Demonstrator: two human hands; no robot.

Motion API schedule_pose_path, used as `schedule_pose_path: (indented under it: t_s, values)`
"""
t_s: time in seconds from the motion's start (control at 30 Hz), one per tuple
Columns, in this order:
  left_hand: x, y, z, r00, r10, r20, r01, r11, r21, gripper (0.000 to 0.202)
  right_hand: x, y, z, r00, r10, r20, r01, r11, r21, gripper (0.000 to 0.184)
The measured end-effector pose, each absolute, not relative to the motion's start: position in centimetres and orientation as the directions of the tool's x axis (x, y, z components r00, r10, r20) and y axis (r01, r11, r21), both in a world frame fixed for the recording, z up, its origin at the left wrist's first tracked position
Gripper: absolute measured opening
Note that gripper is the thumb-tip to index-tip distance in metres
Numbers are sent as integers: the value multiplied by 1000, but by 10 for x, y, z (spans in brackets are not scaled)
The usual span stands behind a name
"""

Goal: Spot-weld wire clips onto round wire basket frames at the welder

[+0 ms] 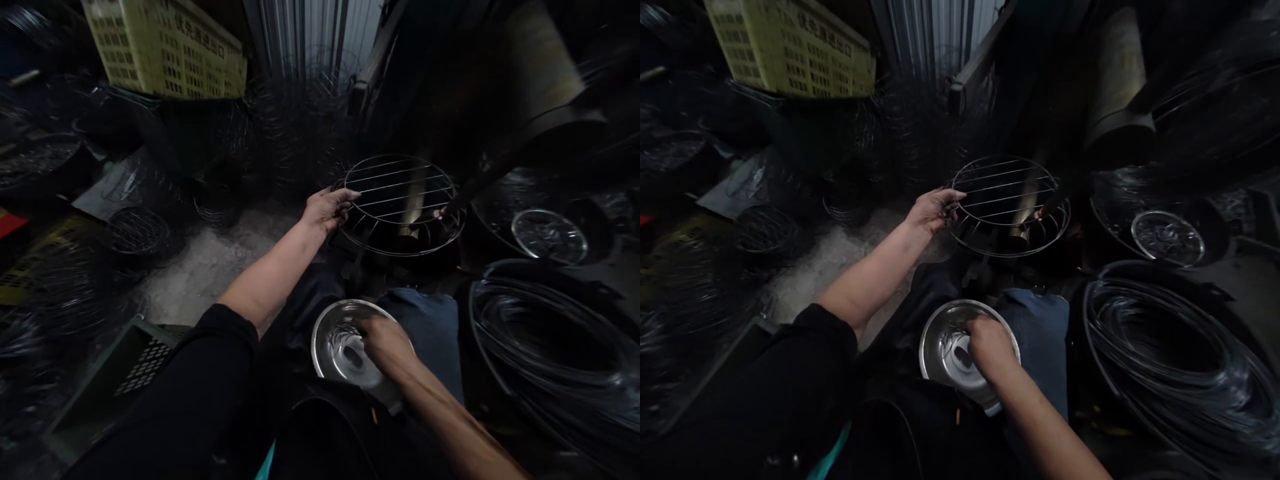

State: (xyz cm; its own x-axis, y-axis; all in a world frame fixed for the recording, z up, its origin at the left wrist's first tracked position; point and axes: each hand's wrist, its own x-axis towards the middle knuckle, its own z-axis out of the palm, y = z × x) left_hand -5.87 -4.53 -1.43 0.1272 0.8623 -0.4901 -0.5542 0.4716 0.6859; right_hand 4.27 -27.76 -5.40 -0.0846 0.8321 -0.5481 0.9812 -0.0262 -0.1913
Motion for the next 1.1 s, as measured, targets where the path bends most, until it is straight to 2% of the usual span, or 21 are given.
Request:
schedule_pose_path:
  t_s: [0.07, 0.13, 0.2, 0.33, 0.43, 0.57, 0.63, 0.7, 0.8, 1.1]
  values:
    - [-57, -52, -10, 150, 896, -419, -501, 434, 749, 38, 64, -280, -47, -46, 903, -428, 937, -109, -331, 32]
    - [-54, -58, -6, 159, 920, -357, -482, 388, 785, 37, 88, -278, -39, 67, 978, -196, 829, -164, -535, 27]
    - [-50, -65, -5, 163, 935, -316, -484, 355, 800, 36, 109, -268, -29, 243, 970, 22, 720, -165, -674, 23]
    - [-43, -76, -6, 149, 949, -277, -511, 313, 800, 37, 123, -232, -11, 496, 851, 171, 625, -213, -751, 30]
    - [-41, -81, -7, 139, 950, -280, -517, 311, 798, 41, 114, -207, -5, 592, 789, 163, 532, -231, -815, 27]
    - [-41, -79, -6, 149, 961, -234, -512, 277, 813, 42, 98, -193, -7, 658, 753, 1, 179, -156, -971, 27]
    - [-40, -77, -4, 159, 965, -210, -515, 262, 816, 44, 94, -192, -9, 686, 726, -42, 29, -85, -996, 27]
    - [-38, -75, -4, 173, 963, -208, -519, 269, 811, 45, 91, -193, -11, 714, 699, -41, -52, -6, -999, 28]
    - [-35, -73, -7, 184, 958, -219, -531, 285, 798, 46, 89, -193, -15, 751, 660, -5, -68, 70, -995, 26]
    - [-32, -63, -13, 201, 958, -207, -521, 283, 805, 44, 86, -190, -25, 783, 618, 61, -18, 121, -993, 25]
